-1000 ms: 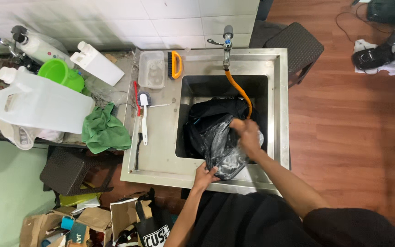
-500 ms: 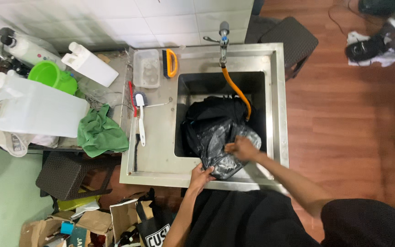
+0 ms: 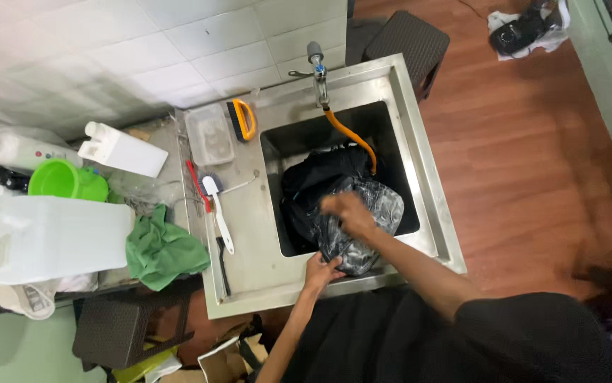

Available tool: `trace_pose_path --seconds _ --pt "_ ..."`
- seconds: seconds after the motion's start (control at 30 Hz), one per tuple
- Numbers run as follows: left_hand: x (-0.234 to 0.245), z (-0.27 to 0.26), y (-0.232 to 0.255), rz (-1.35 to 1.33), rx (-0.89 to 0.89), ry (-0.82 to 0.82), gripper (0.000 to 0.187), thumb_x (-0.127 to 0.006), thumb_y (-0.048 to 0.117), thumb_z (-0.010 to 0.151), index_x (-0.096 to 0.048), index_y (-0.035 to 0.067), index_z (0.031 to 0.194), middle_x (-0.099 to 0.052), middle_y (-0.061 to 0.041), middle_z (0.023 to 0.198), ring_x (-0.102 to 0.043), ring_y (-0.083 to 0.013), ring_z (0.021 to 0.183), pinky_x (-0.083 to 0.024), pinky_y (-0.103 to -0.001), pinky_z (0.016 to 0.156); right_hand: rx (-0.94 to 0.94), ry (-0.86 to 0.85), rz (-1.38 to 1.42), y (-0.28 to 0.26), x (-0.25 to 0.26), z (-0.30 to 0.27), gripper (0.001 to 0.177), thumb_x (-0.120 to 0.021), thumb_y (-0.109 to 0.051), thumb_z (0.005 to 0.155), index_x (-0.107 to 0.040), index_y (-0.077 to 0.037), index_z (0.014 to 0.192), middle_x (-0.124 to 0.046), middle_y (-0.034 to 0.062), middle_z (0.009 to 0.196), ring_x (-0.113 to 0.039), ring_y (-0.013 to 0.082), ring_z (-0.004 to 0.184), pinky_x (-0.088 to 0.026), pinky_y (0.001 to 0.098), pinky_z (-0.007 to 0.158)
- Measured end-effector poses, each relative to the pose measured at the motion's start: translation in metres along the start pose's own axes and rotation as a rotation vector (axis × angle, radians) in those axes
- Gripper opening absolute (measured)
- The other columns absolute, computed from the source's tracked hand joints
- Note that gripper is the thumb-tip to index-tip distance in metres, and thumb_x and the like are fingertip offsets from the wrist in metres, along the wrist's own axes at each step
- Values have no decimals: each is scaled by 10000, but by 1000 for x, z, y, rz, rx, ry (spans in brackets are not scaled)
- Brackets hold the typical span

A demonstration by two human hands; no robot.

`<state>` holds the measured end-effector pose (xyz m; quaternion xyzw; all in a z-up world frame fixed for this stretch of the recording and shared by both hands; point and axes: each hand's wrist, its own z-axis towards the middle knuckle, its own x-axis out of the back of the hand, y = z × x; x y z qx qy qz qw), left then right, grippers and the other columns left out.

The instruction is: The person cleans a black backpack by hand in a sink using a brush and a cleaning solution, wiping and scrubbing the exterior surfaces.

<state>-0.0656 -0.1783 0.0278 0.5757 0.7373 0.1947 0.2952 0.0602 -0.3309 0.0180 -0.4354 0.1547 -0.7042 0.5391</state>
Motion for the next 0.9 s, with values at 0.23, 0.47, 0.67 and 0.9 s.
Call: trace_pose_path --seconds 0.23,0.47,0.67,0.9 --pt "30 -14 23 135 -3 -66 590 -809 102 911 -498 -26 1396 -685 -293 934 -777 -401 738 -689 -465 731 -159 -126 30 -23 -17 8 152 -541 -166 901 -651 -88 971 -563 138 1095 -498 308 964 -374 429 977" --pt "32 -32 74 200 -17 -107 575 -781 93 934 -491 -52 1408 -713 -333 925 -777 -406 759 -695 -456 735 -194 43 -701 93 -28 -21 418 -624 -171 662 -785 -180 1048 -591 178 1135 -552 439 998 -428 547 892" --pt "63 6 49 276 21 -127 380 -783 44 886 -624 7 1229 -706 -267 785 -775 -350 634 -705 -412 658 -291 -336 -455 -83 -37 12 112 -725 -232 743 -730 -138 804 -605 78 841 -520 228 697 -445 385 750" --pt "89 -23 99 293 28 -114 375 -739 90 939 -572 -10 1260 -675 -251 839 -760 -327 682 -694 -438 740 -502 -27 -259 -21 60 -58 446 -713 -97 824 -640 58 1236 -517 312 1043 -550 545 974 -461 488 952"
